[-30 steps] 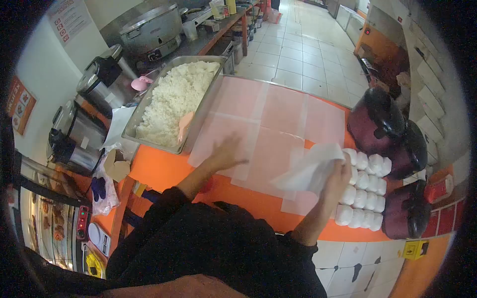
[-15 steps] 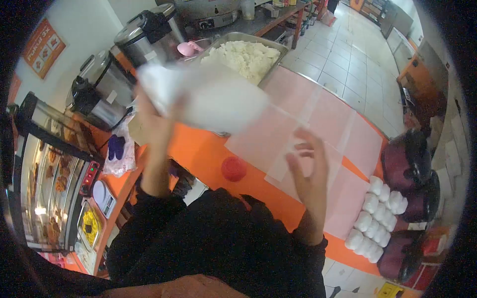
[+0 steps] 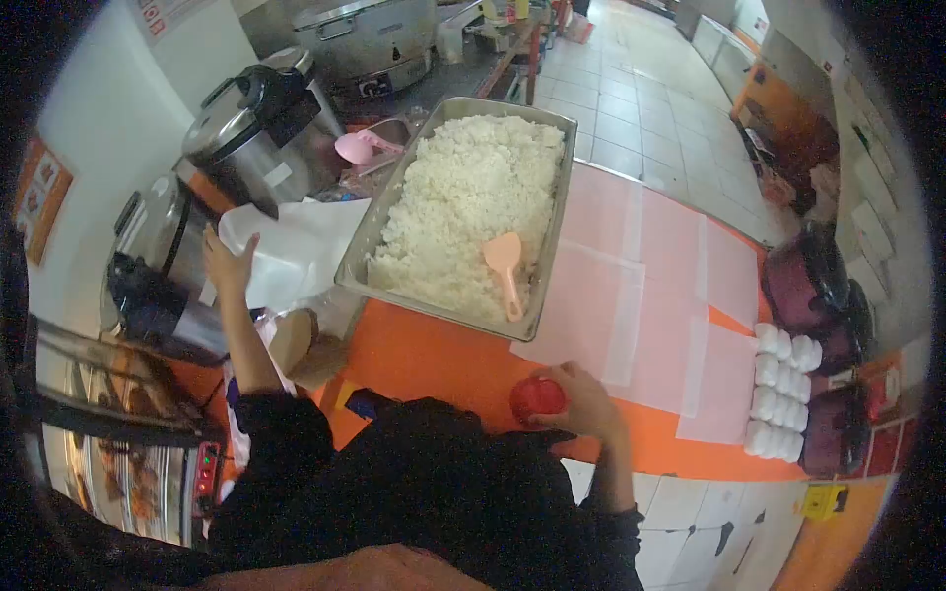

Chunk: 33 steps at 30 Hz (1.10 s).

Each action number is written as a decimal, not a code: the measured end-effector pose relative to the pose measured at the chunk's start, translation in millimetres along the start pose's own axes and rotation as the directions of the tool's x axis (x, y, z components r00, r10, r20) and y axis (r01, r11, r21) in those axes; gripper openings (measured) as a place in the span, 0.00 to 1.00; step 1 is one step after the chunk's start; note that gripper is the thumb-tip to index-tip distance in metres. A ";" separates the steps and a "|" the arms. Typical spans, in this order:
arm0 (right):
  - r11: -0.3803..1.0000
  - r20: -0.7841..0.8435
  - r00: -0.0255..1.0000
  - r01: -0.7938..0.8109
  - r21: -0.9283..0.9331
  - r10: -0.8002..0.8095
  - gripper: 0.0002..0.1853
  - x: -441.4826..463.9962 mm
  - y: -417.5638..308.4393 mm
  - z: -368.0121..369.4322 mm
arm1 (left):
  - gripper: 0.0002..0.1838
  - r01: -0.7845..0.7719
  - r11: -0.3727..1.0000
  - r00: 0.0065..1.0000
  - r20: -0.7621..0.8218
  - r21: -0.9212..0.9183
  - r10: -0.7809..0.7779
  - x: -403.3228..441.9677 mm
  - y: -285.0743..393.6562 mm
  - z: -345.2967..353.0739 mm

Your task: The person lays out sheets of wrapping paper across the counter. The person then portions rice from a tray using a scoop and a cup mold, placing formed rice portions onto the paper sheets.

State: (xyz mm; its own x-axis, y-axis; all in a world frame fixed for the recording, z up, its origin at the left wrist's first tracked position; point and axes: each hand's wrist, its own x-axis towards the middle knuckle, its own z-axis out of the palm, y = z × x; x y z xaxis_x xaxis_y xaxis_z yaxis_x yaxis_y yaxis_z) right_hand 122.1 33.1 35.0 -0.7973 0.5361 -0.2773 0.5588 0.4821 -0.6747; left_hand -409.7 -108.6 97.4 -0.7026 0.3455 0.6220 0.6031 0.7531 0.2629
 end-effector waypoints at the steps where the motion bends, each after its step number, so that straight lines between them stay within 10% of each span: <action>1: 0.989 -0.055 0.995 0.088 0.122 -0.082 0.40 -3.9 -8.1 -11.6 | 0.45 -0.173 0.964 0.984 -0.063 -0.199 0.164 -11.8 15.3 -12.0; 3: 0.892 -0.224 0.962 0.237 0.385 -0.160 0.44 0.2 -33.2 -26.3 | 0.39 -0.057 0.749 0.964 0.159 -0.660 0.214 -55.7 68.0 -41.1; 4: 0.800 -0.326 0.935 0.303 0.517 -0.144 0.45 8.6 -52.1 -28.3 | 0.41 0.159 0.633 0.856 0.425 -0.758 0.294 -75.7 113.2 -84.1; 7: 0.483 -0.667 0.720 0.661 0.574 -0.192 0.47 64.5 -113.8 -17.9 | 0.51 0.446 0.214 0.440 0.421 -0.869 0.793 -121.8 137.3 -55.4; 10: 0.614 -0.625 0.683 0.690 0.382 -0.379 0.43 119.9 -140.6 4.4 | 0.51 0.674 0.007 0.508 0.471 -0.739 0.722 -149.4 149.6 -30.5; 13: 0.848 -0.521 0.759 0.517 0.118 -0.391 0.37 150.3 -144.0 -3.9 | 0.47 0.685 -0.248 0.728 0.626 -0.685 0.279 -134.3 151.3 -9.2; 17: 0.854 -0.456 0.890 -0.228 -0.468 -0.012 0.30 182.1 -68.2 -31.1 | 0.42 0.470 -0.039 0.882 0.468 -0.882 0.050 -95.2 132.2 17.2; 19: 0.773 -0.365 0.929 -0.190 -0.605 -0.057 0.29 198.6 -36.1 -17.7 | 0.42 0.401 -0.113 0.912 0.408 -0.909 -0.051 -80.7 134.5 24.4; 26: 0.761 -0.162 0.987 -0.112 -0.639 0.009 0.17 186.0 -65.0 -84.9 | 0.45 0.296 0.371 0.952 0.305 -0.880 -0.038 -74.8 136.4 60.5; 29: 0.684 0.146 0.964 0.262 -0.681 -0.224 0.15 152.5 -112.0 -118.0 | 0.46 0.327 0.525 0.925 0.379 -0.786 -0.010 -76.4 137.3 62.4; 33: 0.692 0.492 0.870 0.337 -0.638 0.031 0.12 165.8 -126.2 -80.1 | 0.48 0.372 0.624 0.875 0.484 -0.687 0.011 -74.4 141.9 56.0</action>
State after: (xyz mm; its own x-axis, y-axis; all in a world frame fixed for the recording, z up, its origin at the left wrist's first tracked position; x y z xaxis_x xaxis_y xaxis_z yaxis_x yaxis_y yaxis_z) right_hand -62.4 116.6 128.9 -0.7887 0.1400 -0.5986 0.2638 0.9566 -0.1239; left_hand -293.0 4.0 47.1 -0.7912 0.5812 0.1903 0.3742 0.2140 0.9023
